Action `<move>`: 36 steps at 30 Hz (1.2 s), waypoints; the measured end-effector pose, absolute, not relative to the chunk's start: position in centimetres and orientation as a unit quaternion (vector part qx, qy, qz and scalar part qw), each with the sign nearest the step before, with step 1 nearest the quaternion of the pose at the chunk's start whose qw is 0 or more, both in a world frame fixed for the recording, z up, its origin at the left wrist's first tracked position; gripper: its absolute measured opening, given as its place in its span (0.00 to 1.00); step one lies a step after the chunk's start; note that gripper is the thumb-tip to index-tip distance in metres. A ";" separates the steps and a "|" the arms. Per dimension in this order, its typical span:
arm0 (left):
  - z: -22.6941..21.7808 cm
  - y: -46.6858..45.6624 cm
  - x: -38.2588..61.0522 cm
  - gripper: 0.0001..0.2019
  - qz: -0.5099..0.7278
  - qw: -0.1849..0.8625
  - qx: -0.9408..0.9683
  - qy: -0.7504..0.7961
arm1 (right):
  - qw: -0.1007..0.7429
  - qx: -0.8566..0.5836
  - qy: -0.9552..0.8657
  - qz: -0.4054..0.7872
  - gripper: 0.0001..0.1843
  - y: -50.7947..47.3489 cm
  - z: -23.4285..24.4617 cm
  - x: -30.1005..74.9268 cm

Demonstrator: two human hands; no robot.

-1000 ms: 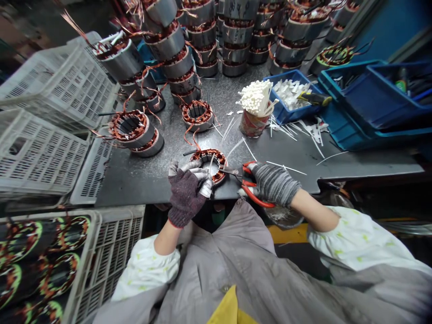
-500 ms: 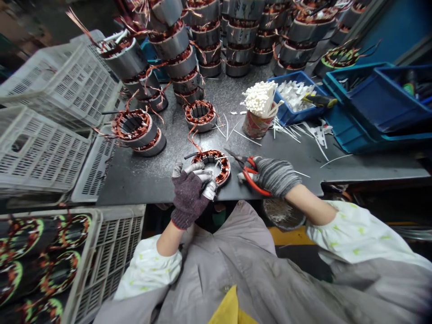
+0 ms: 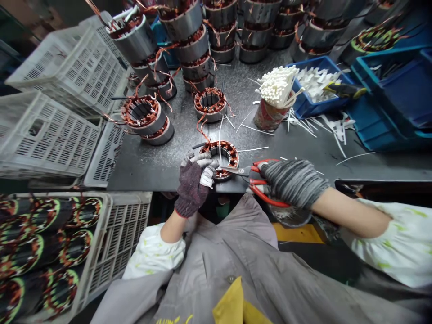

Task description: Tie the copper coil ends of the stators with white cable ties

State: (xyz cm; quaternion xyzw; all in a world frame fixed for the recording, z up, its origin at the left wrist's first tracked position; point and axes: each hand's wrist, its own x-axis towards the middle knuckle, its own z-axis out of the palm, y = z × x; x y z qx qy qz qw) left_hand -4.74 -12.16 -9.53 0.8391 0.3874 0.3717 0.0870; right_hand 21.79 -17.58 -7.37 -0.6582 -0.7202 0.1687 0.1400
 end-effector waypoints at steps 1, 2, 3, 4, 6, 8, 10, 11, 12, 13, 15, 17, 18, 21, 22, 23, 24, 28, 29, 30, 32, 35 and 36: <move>-9.2 -12.4 -4.7 0.13 0.368 0.075 0.842 0.386 | 0.115 -0.670 -0.716 0.156 0.22 -17.3 -7.8 22.5; -8.9 -12.6 -4.6 0.12 0.363 0.055 0.848 0.381 | 0.089 -0.685 -0.710 0.137 0.23 -17.1 -8.3 23.3; -8.5 -12.9 -4.3 0.12 0.358 0.030 0.856 0.371 | 0.074 -0.703 -0.698 0.115 0.23 -16.8 -8.7 24.1; -8.1 -13.2 -4.0 0.12 0.348 0.003 0.866 0.359 | 0.076 -0.727 -0.675 0.094 0.22 -16.5 -9.1 24.9; -7.5 -13.5 -3.0 0.19 0.299 -0.031 0.890 0.343 | 0.081 -0.774 -0.626 0.051 0.21 -16.0 -9.4 26.2; -7.1 -13.4 -1.8 0.24 0.217 -0.035 0.909 0.354 | 0.079 -0.792 -0.606 -0.001 0.21 -15.8 -9.5 26.5; -7.1 -13.0 -1.1 0.22 0.131 -0.024 0.913 0.386 | 0.105 -0.759 -0.641 -0.041 0.22 -15.7 -9.7 25.8; -7.2 -12.8 -1.0 0.20 0.101 -0.015 0.911 0.400 | 0.127 -0.721 -0.680 -0.046 0.22 -15.7 -10.0 25.1; -7.2 -12.5 -1.1 0.18 0.082 -0.001 0.908 0.410 | 0.149 -0.674 -0.722 -0.044 0.23 -15.6 -10.6 24.4; -7.3 -12.3 -1.4 0.18 0.076 0.020 0.905 0.418 | 0.165 -0.629 -0.759 -0.040 0.25 -15.5 -11.4 23.7; -7.4 -12.0 -2.6 0.18 0.101 0.094 0.889 0.436 | 0.173 -0.572 -0.801 -0.035 0.29 -15.0 -13.4 22.5; -7.1 -11.7 -4.4 0.20 0.169 0.219 0.840 0.467 | 0.176 -0.568 -0.803 -0.049 0.31 -14.3 -15.5 21.9; -6.7 -11.5 -5.3 0.22 0.209 0.289 0.801 0.480 | 0.180 -0.571 -0.798 -0.058 0.32 -13.9 -16.3 21.8; -4.3 -10.4 -8.1 0.26 0.302 0.393 0.709 0.501 | 0.197 -0.571 -0.794 -0.070 0.32 -13.4 -17.8 22.0; -3.2 -9.7 -8.9 0.27 0.320 0.365 0.712 0.508 | 0.202 -0.569 -0.794 -0.070 0.32 -13.3 -18.0 22.2; -2.0 -8.8 -9.5 0.27 0.332 0.309 0.729 0.514 | 0.206 -0.566 -0.795 -0.069 0.32 -13.4 -18.1 22.3; -0.9 -7.7 -10.1 0.27 0.336 0.233 0.752 0.517 | 0.210 -0.565 -0.795 -0.068 0.32 -13.4 -18.1 22.4; 2.3 -1.5 -11.9 0.25 0.268 -0.053 0.789 0.550 | 0.223 -0.561 -0.794 -0.069 0.32 -13.5 -18.2 22.4; 2.6 0.0 -12.3 0.24 0.234 -0.094 0.782 0.570 | 0.226 -0.561 -0.793 -0.070 0.32 -13.5 -18.2 22.3; 2.9 1.4 -12.8 0.24 0.196 -0.119 0.775 0.589 | 0.230 -0.560 -0.793 -0.070 0.32 -13.4 -18.3 22.3; 3.1 3.2 -13.5 0.23 0.132 -0.147 0.769 0.607 | 0.233 -0.559 -0.792 -0.070 0.32 -13.4 -18.2 22.2; 2.8 3.3 -13.1 0.24 0.112 -0.200 0.779 0.584 | 0.234 -0.562 -0.790 -0.074 0.31 -13.4 -17.9 22.0; 2.4 2.9 -12.3 0.25 0.133 -0.224 0.779 0.570 | 0.232 -0.565 -0.788 -0.075 0.31 -13.4 -17.7 22.0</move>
